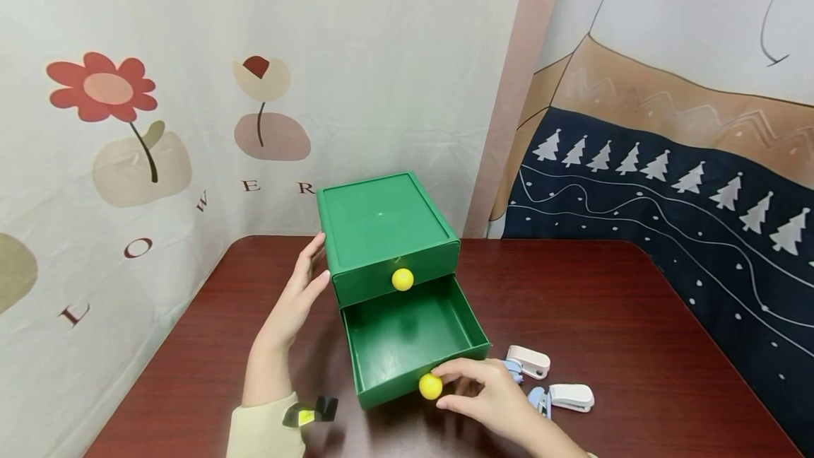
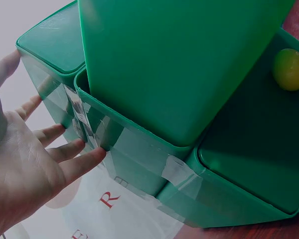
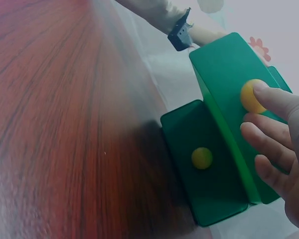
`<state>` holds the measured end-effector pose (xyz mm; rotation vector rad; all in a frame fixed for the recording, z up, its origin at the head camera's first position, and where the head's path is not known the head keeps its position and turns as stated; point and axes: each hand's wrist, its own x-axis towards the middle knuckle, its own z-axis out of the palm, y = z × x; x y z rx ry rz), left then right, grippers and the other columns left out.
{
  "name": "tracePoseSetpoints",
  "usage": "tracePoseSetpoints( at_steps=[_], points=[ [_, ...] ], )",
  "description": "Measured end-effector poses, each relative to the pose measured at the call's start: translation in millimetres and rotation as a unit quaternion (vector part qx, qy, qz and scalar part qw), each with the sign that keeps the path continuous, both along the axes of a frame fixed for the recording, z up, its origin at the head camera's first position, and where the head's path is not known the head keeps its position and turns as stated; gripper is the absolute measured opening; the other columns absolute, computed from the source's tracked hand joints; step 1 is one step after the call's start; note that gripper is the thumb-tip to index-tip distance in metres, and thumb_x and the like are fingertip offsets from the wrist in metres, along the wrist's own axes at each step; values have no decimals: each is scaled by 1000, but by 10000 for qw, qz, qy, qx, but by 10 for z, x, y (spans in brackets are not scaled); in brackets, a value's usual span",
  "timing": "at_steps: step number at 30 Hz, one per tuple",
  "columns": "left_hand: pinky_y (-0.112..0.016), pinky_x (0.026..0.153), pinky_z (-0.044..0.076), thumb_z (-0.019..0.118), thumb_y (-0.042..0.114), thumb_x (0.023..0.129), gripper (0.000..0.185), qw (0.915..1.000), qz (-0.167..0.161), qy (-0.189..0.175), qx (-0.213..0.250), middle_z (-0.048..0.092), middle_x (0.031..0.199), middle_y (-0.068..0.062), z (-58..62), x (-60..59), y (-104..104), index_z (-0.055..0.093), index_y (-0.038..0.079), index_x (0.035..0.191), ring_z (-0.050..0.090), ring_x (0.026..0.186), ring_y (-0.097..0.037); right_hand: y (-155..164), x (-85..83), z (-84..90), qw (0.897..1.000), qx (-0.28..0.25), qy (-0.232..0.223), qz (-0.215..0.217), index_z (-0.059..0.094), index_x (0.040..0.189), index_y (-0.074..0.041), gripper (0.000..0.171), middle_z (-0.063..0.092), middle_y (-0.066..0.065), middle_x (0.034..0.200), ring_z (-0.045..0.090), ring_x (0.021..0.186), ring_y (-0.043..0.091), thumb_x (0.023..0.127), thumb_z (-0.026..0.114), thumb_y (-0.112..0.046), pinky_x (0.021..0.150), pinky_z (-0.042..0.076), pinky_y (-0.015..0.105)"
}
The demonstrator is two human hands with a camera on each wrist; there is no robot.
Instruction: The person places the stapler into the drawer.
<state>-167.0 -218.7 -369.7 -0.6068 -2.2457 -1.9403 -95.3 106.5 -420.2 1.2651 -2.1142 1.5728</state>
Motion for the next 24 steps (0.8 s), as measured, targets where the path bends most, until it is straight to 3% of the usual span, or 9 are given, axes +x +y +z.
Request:
tracePoseSetpoints(
  at_steps=[9, 14, 18, 24],
  points=[
    [-59, 105, 13, 40, 14, 103, 58, 10000, -2, 20, 7, 13, 155, -7, -17, -7, -2, 12, 16, 154, 11, 140, -28, 288, -93, -99, 9995, -255, -7, -178, 68, 103, -3, 42, 69, 9, 84, 64, 69, 12, 66, 79, 13, 56, 49, 23],
    [-59, 105, 13, 40, 14, 103, 58, 10000, -2, 39, 21, 12, 155, -7, -20, -14, -2, 12, 16, 154, 11, 140, -28, 434, -83, 11, 9978, -435, 358, -360, 69, 99, -4, 45, 68, 7, 84, 64, 71, 17, 61, 79, 17, 57, 49, 25],
    [-59, 105, 13, 40, 13, 103, 58, 10000, -15, 74, 38, 12, 155, -7, -16, -19, 1, 12, 15, 154, 11, 140, -29, 536, -65, 122, 9973, -445, 272, -521, 70, 97, -8, 46, 68, 5, 88, 63, 76, 15, 61, 78, 20, 60, 49, 25],
    [-59, 105, 13, 40, 13, 103, 58, 10000, -26, 55, 49, 12, 155, -6, -25, -24, -2, 12, 15, 154, 11, 140, -28, 705, -115, 111, 9956, -120, 217, -900, 70, 101, -5, 47, 67, 9, 94, 60, 85, 8, 61, 80, 18, 68, 47, 21]
  ],
)
